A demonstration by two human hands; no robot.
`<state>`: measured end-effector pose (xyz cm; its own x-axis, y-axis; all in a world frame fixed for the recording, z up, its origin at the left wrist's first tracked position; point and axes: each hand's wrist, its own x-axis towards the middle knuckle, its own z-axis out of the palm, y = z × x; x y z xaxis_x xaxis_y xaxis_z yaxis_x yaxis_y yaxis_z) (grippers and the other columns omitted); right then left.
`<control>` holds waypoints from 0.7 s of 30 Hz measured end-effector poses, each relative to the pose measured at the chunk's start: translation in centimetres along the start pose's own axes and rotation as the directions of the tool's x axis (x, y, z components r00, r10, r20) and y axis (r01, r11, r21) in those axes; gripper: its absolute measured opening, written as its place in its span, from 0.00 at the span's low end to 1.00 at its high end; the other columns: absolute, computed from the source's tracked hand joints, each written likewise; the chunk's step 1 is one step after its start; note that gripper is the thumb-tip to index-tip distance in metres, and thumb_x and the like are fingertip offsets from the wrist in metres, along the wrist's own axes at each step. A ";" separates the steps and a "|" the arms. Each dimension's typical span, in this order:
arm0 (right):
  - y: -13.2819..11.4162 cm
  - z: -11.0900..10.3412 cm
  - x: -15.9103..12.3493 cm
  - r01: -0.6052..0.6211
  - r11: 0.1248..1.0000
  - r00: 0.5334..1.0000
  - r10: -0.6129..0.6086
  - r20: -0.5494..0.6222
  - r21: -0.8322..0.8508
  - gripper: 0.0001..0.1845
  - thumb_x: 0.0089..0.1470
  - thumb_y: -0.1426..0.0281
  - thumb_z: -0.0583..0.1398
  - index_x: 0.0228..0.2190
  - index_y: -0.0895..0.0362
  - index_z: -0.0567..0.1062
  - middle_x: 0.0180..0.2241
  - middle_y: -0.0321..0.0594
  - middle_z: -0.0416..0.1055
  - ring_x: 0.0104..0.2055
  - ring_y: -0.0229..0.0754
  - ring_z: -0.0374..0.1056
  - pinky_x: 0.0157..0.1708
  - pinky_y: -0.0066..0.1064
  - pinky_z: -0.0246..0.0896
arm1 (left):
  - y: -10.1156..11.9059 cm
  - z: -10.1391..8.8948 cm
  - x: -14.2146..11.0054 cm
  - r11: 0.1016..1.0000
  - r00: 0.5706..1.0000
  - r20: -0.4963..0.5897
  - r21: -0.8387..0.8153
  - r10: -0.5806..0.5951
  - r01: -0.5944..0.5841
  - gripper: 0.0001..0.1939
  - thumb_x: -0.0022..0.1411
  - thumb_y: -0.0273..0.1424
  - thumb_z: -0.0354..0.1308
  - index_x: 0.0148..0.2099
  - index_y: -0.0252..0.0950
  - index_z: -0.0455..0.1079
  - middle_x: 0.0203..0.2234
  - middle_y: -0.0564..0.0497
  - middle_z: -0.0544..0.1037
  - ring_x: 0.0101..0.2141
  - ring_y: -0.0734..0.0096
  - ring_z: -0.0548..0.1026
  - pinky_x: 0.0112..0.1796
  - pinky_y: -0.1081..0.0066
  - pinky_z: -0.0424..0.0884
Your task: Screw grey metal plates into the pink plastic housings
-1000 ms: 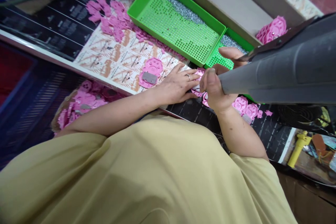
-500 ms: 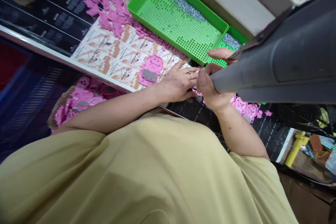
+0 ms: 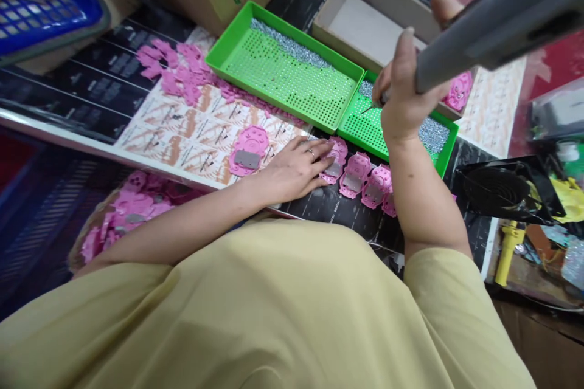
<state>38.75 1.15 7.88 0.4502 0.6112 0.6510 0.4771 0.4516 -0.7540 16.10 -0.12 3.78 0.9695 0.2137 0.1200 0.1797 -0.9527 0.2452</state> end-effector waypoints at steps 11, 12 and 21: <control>2.9 2.8 -0.9 0.016 0.988 0.980 -0.045 -0.192 -0.153 0.28 0.57 0.38 0.53 0.48 0.44 0.65 0.14 0.22 0.51 0.12 0.35 0.50 0.12 0.32 0.49 | 0.5 1.2 -1.0 0.999 0.994 -0.108 0.038 0.007 -0.003 0.20 0.71 0.38 0.57 0.61 0.36 0.72 0.59 0.34 0.74 0.60 0.49 0.71 0.57 0.47 0.68; 2.7 2.9 -0.9 0.017 0.991 0.979 -0.044 -0.199 -0.134 0.28 0.57 0.38 0.54 0.46 0.45 0.65 0.14 0.21 0.50 0.11 0.35 0.49 0.12 0.32 0.48 | 0.5 1.3 -1.0 0.999 0.993 -0.116 0.038 0.009 -0.004 0.20 0.71 0.38 0.57 0.61 0.36 0.72 0.59 0.34 0.74 0.60 0.49 0.72 0.57 0.47 0.68; 3.8 2.5 -0.8 -0.015 0.992 0.990 -0.003 -0.141 -0.128 0.31 0.58 0.37 0.51 0.50 0.47 0.63 0.14 0.22 0.49 0.11 0.35 0.49 0.14 0.32 0.45 | 0.5 1.6 -1.2 1.000 0.988 -0.154 0.020 -0.011 0.015 0.21 0.70 0.38 0.57 0.61 0.37 0.73 0.61 0.31 0.71 0.60 0.47 0.71 0.56 0.48 0.69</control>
<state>38.31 4.01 4.26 0.5507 0.5124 0.6590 0.5627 0.3553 -0.7464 15.30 -1.14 2.25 0.9303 0.2552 0.2634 0.1970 -0.9535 0.2279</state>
